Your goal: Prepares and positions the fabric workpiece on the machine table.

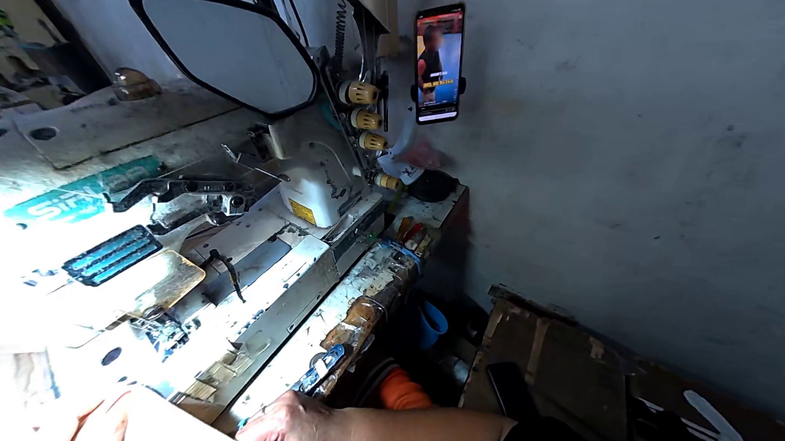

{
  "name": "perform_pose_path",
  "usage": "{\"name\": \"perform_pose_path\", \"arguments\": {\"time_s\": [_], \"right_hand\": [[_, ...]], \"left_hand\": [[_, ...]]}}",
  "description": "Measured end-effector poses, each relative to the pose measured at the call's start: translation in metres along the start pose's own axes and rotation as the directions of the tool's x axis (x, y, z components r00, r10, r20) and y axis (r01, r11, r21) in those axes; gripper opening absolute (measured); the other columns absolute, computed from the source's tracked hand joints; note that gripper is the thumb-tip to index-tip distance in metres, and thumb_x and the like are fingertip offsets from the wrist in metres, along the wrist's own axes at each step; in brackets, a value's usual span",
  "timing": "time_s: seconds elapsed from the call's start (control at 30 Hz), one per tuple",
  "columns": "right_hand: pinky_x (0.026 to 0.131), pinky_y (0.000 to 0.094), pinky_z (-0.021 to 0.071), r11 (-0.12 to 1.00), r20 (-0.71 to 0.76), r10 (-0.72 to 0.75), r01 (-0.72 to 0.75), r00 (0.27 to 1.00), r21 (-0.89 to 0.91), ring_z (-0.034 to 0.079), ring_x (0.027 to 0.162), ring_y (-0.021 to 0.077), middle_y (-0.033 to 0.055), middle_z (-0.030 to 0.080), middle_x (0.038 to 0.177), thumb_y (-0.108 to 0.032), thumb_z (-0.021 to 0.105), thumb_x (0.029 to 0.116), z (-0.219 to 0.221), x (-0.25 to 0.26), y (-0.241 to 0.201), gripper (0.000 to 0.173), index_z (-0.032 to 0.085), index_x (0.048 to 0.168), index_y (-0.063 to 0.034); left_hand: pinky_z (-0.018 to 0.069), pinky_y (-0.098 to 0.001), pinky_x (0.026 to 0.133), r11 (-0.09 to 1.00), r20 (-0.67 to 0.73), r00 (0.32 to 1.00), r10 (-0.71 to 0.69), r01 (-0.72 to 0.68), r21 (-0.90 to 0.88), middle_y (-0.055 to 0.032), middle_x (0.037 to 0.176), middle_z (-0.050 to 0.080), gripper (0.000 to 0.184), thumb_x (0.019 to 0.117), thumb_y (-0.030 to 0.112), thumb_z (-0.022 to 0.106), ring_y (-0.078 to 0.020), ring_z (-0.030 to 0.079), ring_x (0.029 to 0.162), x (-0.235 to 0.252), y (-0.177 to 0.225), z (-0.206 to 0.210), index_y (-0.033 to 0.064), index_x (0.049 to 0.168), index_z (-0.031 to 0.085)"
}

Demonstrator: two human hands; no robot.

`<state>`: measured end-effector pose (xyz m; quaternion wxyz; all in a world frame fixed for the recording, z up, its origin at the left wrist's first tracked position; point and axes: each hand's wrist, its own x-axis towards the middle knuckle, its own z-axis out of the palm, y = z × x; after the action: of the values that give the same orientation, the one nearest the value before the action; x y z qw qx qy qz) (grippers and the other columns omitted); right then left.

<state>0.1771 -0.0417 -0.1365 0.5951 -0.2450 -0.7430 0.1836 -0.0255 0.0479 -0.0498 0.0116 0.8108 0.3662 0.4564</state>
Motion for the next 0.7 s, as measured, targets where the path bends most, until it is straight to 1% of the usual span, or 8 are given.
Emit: {"name": "perform_pose_path", "arguments": {"time_s": [0.1, 0.17, 0.33, 0.43, 0.5, 0.57, 0.63, 0.7], "right_hand": [[0.052, 0.0346, 0.0421, 1.0, -0.001, 0.0, 0.0, 1.0, -0.004, 0.054, 0.053, 0.0218, 0.0144, 0.053, 0.056, -0.007, 0.06, 0.0961, 0.0, 0.0, 0.0, 0.034, 0.06, 0.065, 0.0075], [0.052, 0.035, 0.0422, 1.0, 0.002, 0.008, -0.008, 1.0, -0.003, 0.055, 0.053, 0.022, 0.0145, 0.053, 0.056, -0.007, 0.059, 0.0967, 0.0, -0.001, 0.0, 0.035, 0.06, 0.065, 0.0075], [0.052, 0.0349, 0.0417, 1.0, 0.0, 0.006, -0.006, 1.0, -0.006, 0.054, 0.053, 0.022, 0.0143, 0.052, 0.056, -0.007, 0.059, 0.0968, 0.0, -0.001, 0.0, 0.035, 0.059, 0.065, 0.0073], [0.051, 0.0339, 0.0404, 1.0, 0.002, 0.001, -0.001, 1.0, -0.008, 0.053, 0.052, 0.021, 0.0136, 0.051, 0.055, -0.007, 0.059, 0.0966, 0.0, 0.0, 0.0, 0.035, 0.059, 0.064, 0.0071], [0.051, 0.0337, 0.0404, 1.0, 0.001, 0.002, -0.002, 1.0, -0.008, 0.052, 0.052, 0.0207, 0.0134, 0.051, 0.055, -0.007, 0.059, 0.0967, 0.0, 0.0, 0.0, 0.035, 0.059, 0.064, 0.0069], [0.051, 0.0337, 0.0405, 1.0, 0.003, 0.006, -0.006, 1.0, -0.01, 0.052, 0.052, 0.0208, 0.0135, 0.051, 0.055, -0.007, 0.059, 0.0968, 0.0, 0.0, 0.0, 0.035, 0.059, 0.064, 0.007], [0.051, 0.0336, 0.0401, 1.0, 0.003, 0.003, -0.003, 1.0, -0.01, 0.052, 0.052, 0.0206, 0.0137, 0.051, 0.055, -0.006, 0.059, 0.0966, 0.0, 0.0, 0.0, 0.035, 0.059, 0.064, 0.0071], [0.051, 0.0334, 0.0403, 1.0, -0.001, -0.002, 0.002, 1.0, -0.007, 0.052, 0.052, 0.0206, 0.0139, 0.051, 0.055, -0.006, 0.059, 0.0965, 0.0, 0.0, -0.001, 0.035, 0.059, 0.064, 0.0074]], "left_hand": [[0.0496, -0.0264, 0.075, 1.0, -0.006, 1.0, 0.001, 0.0, 0.023, -0.0148, 0.087, 0.07, 0.026, 0.1025, 0.02, 0.063, -0.0131, 0.064, 0.08, -0.001, -0.006, 0.001, -0.0035, 0.096, 0.072], [0.0489, -0.0263, 0.074, 0.999, -0.017, 1.0, 0.002, -0.001, 0.033, -0.0156, 0.086, 0.07, 0.026, 0.1018, 0.019, 0.063, -0.0138, 0.064, 0.08, -0.001, -0.006, 0.001, -0.0043, 0.094, 0.072], [0.049, -0.0249, 0.073, 1.0, -0.014, 1.0, 0.012, -0.012, 0.018, -0.0142, 0.085, 0.07, 0.025, 0.1019, 0.018, 0.063, -0.0127, 0.064, 0.078, 0.0, -0.004, 0.001, -0.0036, 0.093, 0.072], [0.0492, -0.0247, 0.074, 0.999, -0.004, 0.999, 0.035, -0.035, 0.02, -0.0158, 0.085, 0.07, 0.026, 0.1023, 0.017, 0.063, -0.0131, 0.064, 0.079, 0.001, -0.004, 0.0, -0.0052, 0.094, 0.072], [0.0489, -0.0255, 0.075, 1.0, 0.002, 1.0, 0.025, -0.025, 0.019, -0.0162, 0.086, 0.07, 0.026, 0.1024, 0.017, 0.063, -0.0138, 0.064, 0.079, 0.0, -0.005, 0.0, -0.0051, 0.095, 0.072], [0.0483, -0.0243, 0.074, 1.0, 0.003, 1.0, 0.015, -0.015, 0.022, -0.0157, 0.085, 0.07, 0.026, 0.1022, 0.017, 0.063, -0.0124, 0.063, 0.079, 0.001, -0.001, 0.0, -0.0054, 0.094, 0.073], [0.0479, -0.0235, 0.073, 0.999, 0.006, 0.999, 0.04, -0.04, 0.018, -0.0193, 0.082, 0.069, 0.025, 0.0997, 0.013, 0.064, -0.013, 0.063, 0.078, 0.004, 0.011, -0.001, -0.0095, 0.092, 0.071], [0.0472, -0.0212, 0.074, 0.998, 0.011, 0.998, 0.057, -0.057, 0.003, -0.0206, 0.083, 0.068, 0.024, 0.0989, 0.01, 0.064, -0.0118, 0.062, 0.08, 0.006, 0.017, -0.001, -0.0121, 0.091, 0.07]]}}
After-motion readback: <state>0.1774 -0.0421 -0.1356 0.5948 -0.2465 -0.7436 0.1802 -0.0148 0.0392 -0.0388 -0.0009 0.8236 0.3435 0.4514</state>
